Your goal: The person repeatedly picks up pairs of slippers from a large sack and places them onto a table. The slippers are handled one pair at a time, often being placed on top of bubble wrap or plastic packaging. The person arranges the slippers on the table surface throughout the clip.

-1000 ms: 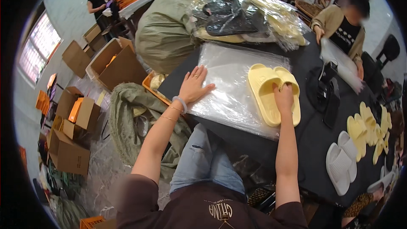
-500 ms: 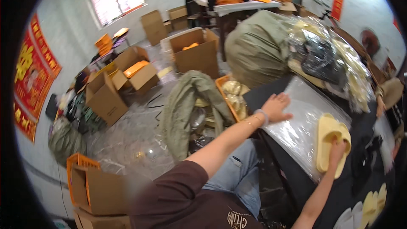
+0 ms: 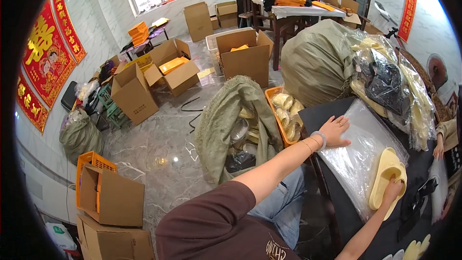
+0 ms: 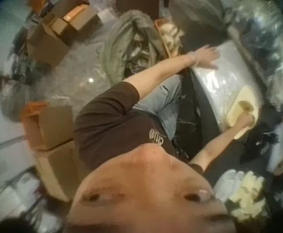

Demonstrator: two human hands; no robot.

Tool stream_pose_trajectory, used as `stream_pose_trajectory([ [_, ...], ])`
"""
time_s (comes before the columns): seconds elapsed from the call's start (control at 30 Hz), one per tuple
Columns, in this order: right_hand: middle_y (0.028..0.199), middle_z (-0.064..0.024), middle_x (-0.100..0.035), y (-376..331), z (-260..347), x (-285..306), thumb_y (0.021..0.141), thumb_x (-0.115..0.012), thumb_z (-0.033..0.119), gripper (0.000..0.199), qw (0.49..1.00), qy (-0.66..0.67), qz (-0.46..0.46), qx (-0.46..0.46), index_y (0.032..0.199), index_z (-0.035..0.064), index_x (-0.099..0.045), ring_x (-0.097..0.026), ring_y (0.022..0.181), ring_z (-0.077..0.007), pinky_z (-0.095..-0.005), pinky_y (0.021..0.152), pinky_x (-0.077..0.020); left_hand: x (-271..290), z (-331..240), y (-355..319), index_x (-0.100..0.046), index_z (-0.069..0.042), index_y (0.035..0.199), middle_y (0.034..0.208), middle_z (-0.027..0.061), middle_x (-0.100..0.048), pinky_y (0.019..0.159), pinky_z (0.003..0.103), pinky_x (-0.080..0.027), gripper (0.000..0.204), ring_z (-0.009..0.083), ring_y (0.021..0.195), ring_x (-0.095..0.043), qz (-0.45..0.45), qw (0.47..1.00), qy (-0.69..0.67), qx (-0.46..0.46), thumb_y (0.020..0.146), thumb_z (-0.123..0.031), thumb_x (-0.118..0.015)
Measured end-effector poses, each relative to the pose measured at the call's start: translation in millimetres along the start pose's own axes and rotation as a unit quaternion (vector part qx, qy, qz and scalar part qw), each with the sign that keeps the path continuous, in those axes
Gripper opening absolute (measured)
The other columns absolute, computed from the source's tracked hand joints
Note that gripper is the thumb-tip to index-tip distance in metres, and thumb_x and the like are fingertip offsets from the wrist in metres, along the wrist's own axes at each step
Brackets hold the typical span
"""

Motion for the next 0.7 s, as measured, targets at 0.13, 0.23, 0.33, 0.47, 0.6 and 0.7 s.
stream_pose_trajectory([
  [0.13, 0.101, -0.0278, -0.058, 8, -1, 24, 0.092, -0.053, 0.026, 0.038, 0.998, -0.038, -0.053, 0.003, 0.106, -0.0086, -0.058, -0.055, 0.092, -0.0437, -0.0467, 0.080, -0.0418, -2, 2, -1, -0.037, -0.001, 0.138, 0.149, 0.0162, -0.027, 0.113, 0.045, -0.016, 0.080, 0.0297, 0.140, -0.020, 0.000, 1.000, 0.000, 0.002, 0.085, -0.061, -0.043],
  [0.23, 0.101, -0.0287, -0.057, 1, 55, 46, 0.092, -0.054, 0.024, 0.037, 0.993, -0.019, -0.099, 0.063, 0.108, -0.0092, -0.056, -0.054, 0.095, -0.0435, -0.0461, 0.082, -0.0413, -1, 3, -1, -0.037, -0.001, 0.138, 0.149, 0.0164, -0.027, 0.113, 0.045, -0.016, 0.081, 0.0299, 0.140, -0.020, 0.002, 1.000, 0.006, 0.000, 0.085, -0.062, -0.043],
  [0.33, 0.106, -0.0275, -0.056, -20, 108, 23, 0.093, -0.053, 0.023, 0.036, 0.995, 0.013, 0.007, 0.100, 0.110, -0.0087, -0.055, -0.053, 0.101, -0.0423, -0.0442, 0.085, -0.0409, -3, 2, 0, -0.038, -0.001, 0.138, 0.149, 0.0166, -0.028, 0.113, 0.045, -0.017, 0.082, 0.0301, 0.140, -0.020, -0.003, 1.000, 0.009, 0.000, 0.085, -0.063, -0.043],
  [0.47, 0.117, -0.0249, -0.052, -45, 131, -7, 0.093, -0.052, 0.023, 0.039, 0.986, 0.017, 0.118, 0.116, 0.120, -0.0054, -0.050, -0.050, 0.107, -0.0426, -0.0439, 0.090, -0.0398, -7, 5, 3, -0.038, -0.001, 0.137, 0.149, 0.0169, -0.028, 0.112, 0.046, -0.018, 0.081, 0.0303, 0.139, -0.021, 0.000, 1.000, 0.017, -0.002, 0.085, -0.063, -0.043],
  [0.6, 0.119, -0.0235, -0.052, -28, 80, -7, 0.092, -0.053, 0.024, 0.040, 0.993, 0.018, 0.108, 0.044, 0.120, -0.0047, -0.051, -0.050, 0.109, -0.0405, -0.0430, 0.090, -0.0401, -8, -1, 4, -0.038, -0.001, 0.137, 0.148, 0.0174, -0.029, 0.112, 0.046, -0.018, 0.081, 0.0309, 0.139, -0.023, -0.008, 1.000, 0.014, -0.010, 0.085, -0.062, -0.043],
  [0.7, 0.121, -0.0228, -0.052, -19, 58, 3, 0.092, -0.052, 0.028, 0.042, 0.997, -0.025, 0.079, -0.008, 0.119, -0.0038, -0.053, -0.050, 0.110, -0.0394, -0.0432, 0.090, -0.0403, -8, 6, 4, -0.037, -0.001, 0.137, 0.147, 0.0177, -0.031, 0.112, 0.046, -0.019, 0.082, 0.0313, 0.138, -0.024, -0.024, 0.999, 0.020, -0.010, 0.084, -0.062, -0.045],
])
Point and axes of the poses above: each hand's wrist, its own y-axis towards the middle knuckle, its own x-axis out of the back of the hand, z = x × y, the point moved 7 cm from there along y, towards the middle knuckle
